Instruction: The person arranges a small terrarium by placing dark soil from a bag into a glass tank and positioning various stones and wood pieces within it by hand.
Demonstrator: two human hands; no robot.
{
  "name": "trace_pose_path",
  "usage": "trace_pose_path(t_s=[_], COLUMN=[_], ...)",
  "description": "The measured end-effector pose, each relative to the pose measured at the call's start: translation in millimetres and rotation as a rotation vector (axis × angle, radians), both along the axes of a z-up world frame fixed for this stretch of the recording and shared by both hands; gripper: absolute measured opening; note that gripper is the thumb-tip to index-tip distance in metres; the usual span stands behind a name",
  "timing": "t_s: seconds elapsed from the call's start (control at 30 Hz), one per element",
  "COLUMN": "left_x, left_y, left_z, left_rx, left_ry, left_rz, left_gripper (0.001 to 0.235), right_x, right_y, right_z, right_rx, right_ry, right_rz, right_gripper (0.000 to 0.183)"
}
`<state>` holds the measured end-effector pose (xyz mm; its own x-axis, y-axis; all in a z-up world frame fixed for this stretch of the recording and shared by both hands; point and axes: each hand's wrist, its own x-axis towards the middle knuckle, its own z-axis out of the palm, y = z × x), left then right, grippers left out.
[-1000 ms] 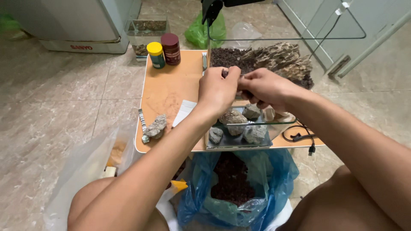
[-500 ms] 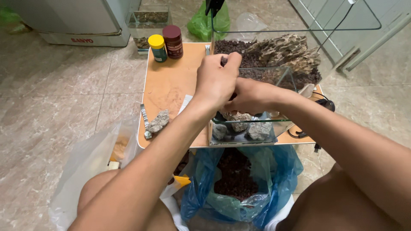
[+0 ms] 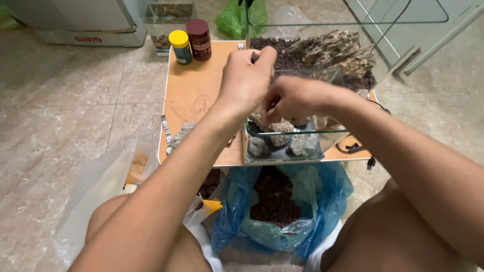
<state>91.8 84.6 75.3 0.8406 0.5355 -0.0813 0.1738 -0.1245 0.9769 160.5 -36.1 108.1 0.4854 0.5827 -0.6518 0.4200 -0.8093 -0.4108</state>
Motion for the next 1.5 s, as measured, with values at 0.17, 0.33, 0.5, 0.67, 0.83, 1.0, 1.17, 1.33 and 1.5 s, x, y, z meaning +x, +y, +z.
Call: trace_pose_path(t_s=[0.17, 0.33, 0.5, 0.67, 0.83, 1.0, 1.17, 1.33, 1.5], left_x=[-3.0, 10.0, 7.0, 9.6, 2.3, 6.1, 6.9, 7.0, 9.7], left_y=[3.1, 8.9, 7.8, 5.5, 2.6, -0.7, 0.6, 2.4, 1.8], left_z=[-2.5, -20.6, -14.0, -18.1, -9.2, -8.1, -10.7, -12.2, -11.7], left_rx=[-0.061, -0.082, -0.101, -0.134, -0.168, -0.085, -0.075, -0.119, -0.128], left_ry=[-0.049, -0.122, -0.151, -0.163, -0.164, -0.101, -0.105, -0.143, -0.145], left_rz=[-0.034, 0.004, -0.009, 0.001, -0.024, 0.028, 0.034, 0.036, 0.036], left_gripper=[0.045, 0.041, 0.04, 0.041, 0.046, 0.044, 0.04, 0.041, 0.04], right_x=[15.5, -4.0, -0.4, -0.6, -3.6, 7.0, 5.9, 5.8, 4.2], right_y=[-10.2, -4.9, 2.9, -0.8, 1.3, 12.6, 13.6, 15.9, 17.2], right_z=[2.0, -10.9, -33.6, -21.4, -18.9, -56.5, -57.8, -59.9, -59.1], right_rx=[0.029, 0.039, 0.278, 0.169, 0.127, 0.305, 0.328, 0.357, 0.433], right_ry=[-0.05, -0.029, 0.131, -0.021, -0.066, -0.184, -0.171, -0.16, -0.189], right_rz=[0.03, 0.054, 0.01, 0.034, -0.013, -0.026, -0.067, -0.119, -0.095], right_gripper=[0.014, 0.014, 0.014, 0.012, 0.016, 0.006, 0.009, 0.012, 0.016])
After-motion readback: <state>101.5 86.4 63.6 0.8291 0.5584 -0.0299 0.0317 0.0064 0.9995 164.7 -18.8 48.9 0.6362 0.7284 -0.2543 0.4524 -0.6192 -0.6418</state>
